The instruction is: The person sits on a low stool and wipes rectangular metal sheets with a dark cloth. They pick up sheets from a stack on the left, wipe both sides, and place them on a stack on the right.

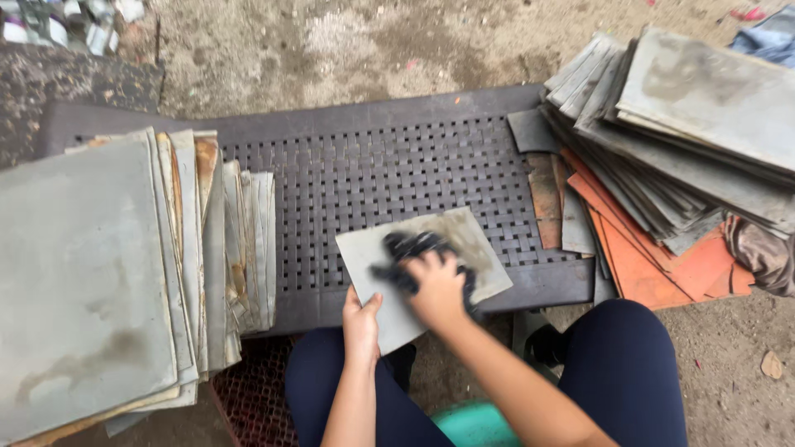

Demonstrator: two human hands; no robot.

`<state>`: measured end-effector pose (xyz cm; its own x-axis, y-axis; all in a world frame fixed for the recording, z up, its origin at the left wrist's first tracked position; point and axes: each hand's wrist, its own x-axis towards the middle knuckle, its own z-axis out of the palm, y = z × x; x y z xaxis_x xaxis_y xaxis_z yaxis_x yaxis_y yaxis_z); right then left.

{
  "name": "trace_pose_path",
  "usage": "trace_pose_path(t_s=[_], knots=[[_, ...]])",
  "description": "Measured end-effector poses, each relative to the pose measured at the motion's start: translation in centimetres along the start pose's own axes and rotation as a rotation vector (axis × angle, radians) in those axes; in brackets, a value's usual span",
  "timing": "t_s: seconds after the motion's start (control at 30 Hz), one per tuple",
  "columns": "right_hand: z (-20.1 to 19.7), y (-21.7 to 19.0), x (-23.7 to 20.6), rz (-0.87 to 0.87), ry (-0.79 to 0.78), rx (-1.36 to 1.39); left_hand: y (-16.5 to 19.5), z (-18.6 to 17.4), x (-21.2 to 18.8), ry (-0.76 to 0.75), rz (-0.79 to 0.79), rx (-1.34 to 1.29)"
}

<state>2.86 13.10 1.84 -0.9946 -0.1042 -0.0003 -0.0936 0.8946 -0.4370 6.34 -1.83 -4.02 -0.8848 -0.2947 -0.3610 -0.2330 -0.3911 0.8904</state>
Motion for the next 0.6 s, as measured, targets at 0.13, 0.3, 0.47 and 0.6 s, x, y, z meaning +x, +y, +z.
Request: trace_pose_path(t_s=[0.13,0.3,0.47,0.6], knots=[[0.4,11.8,3.8,0.279,-0.071,-0.172,0.5,-0.1,-0.9,0.018,-0.032,0.062],[0.0,12.0,5.8,0.273,-0.108,-0.247,2.0,1.3,-0.6,0.078,-0.050,0.277],[0.3,1.4,2.8,-0.419,-0.122,0.106,2.0,0.6,-1.1,0.028,-0.120,0.338],[1.4,0.6,6.5,-0.418,-0.075,0.142,0.8,-0.1,-1.3,0.047,-0.080,0.277]])
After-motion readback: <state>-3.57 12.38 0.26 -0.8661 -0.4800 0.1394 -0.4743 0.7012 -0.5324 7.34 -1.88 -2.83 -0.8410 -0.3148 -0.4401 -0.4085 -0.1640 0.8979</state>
